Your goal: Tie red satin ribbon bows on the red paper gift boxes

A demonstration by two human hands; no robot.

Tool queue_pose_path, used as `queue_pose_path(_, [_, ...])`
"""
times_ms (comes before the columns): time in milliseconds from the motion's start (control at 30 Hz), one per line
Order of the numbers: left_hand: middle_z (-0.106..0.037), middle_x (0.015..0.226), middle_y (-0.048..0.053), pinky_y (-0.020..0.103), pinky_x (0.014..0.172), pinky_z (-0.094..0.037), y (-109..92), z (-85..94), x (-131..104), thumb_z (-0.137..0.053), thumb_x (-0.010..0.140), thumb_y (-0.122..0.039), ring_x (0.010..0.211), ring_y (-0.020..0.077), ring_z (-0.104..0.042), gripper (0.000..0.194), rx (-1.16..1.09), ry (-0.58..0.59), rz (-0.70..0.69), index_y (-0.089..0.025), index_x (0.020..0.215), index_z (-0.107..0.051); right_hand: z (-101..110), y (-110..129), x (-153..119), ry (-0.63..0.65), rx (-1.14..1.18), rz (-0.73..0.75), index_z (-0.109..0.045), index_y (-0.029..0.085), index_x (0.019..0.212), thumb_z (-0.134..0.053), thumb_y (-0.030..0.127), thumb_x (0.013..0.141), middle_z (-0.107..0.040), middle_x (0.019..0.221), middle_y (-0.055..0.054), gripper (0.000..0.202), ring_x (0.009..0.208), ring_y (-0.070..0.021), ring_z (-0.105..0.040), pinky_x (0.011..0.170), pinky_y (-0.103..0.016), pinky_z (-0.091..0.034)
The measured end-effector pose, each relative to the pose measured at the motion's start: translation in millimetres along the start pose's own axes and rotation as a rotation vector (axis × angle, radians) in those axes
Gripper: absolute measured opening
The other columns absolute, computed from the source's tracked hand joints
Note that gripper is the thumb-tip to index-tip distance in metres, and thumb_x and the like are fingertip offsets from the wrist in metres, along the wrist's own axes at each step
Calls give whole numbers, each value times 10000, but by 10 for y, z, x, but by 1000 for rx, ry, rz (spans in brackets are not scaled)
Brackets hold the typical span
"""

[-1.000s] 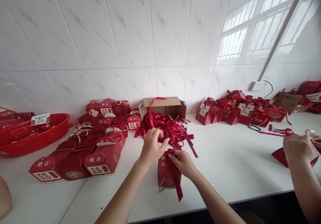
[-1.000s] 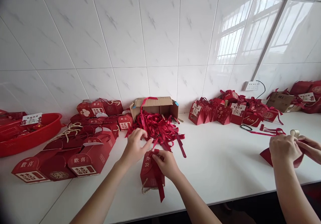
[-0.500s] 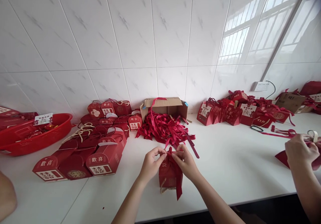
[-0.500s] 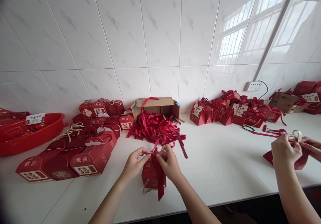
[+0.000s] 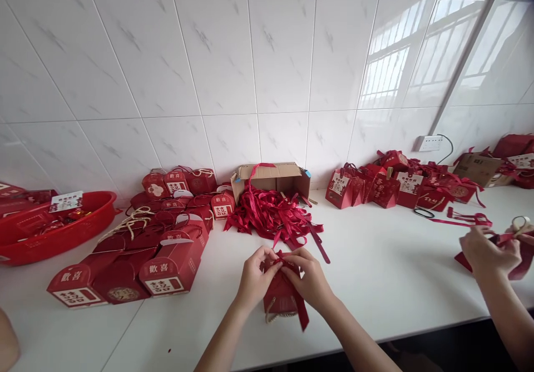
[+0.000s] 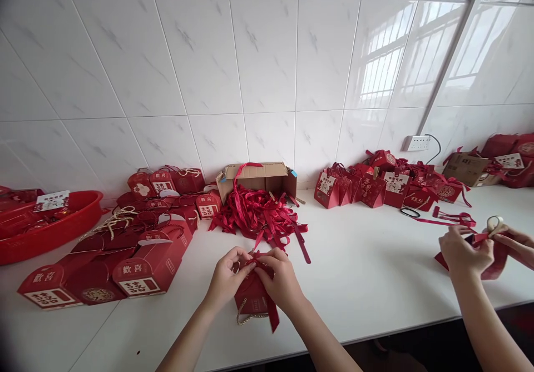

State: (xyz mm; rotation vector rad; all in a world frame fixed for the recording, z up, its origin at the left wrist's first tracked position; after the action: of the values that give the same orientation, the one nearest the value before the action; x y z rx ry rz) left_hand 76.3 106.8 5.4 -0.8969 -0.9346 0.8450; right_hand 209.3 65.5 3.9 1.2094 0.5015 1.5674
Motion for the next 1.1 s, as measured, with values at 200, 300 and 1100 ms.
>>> queue_pose_path(200, [-596, 793, -2, 249, 696, -457, 39, -22, -15, -583, 804, -259, 752, 147, -575, 95, -61, -15, 16, -201, 786, -510, -7, -141, -18, -20, 26, -129, -691, 194, 766, -568, 255, 827, -547, 1191, -120, 151, 1154, -277, -480, 964, -438, -401])
queue_pose_path(300, [-602, 796, 1, 246, 686, -465, 54, -47, 24, -589, 792, -241, 735, 140, -579, 85, -97, 11, 17, -198, 792, -516, -89, -181, 2, 115, 144, -172, -661, 187, 733, -545, 307, 847, -488, 1331, -103, 201, 1281, -276, -383, 1026, -440, -337])
queue_pose_path(1100, [-660, 842, 38, 292, 756, -507, -47, 19, -38, -525, 795, -158, 800, 167, -631, 127, 117, 80, -128, -195, 812, -645, 235, -53, -108, 53, -137, -62, -602, 227, 1095, -521, 240, 824, -694, 913, -50, 283, 944, -239, -603, 846, -398, -443])
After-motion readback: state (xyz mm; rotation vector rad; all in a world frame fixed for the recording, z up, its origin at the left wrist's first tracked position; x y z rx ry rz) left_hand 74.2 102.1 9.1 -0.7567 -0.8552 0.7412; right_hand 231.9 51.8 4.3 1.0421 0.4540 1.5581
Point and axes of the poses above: each hand's wrist, its own x-axis towards the middle knuckle, its own z-axis out of the back of the hand, y = z × x, the point moved 6 cm from there along x, towards the middle knuckle
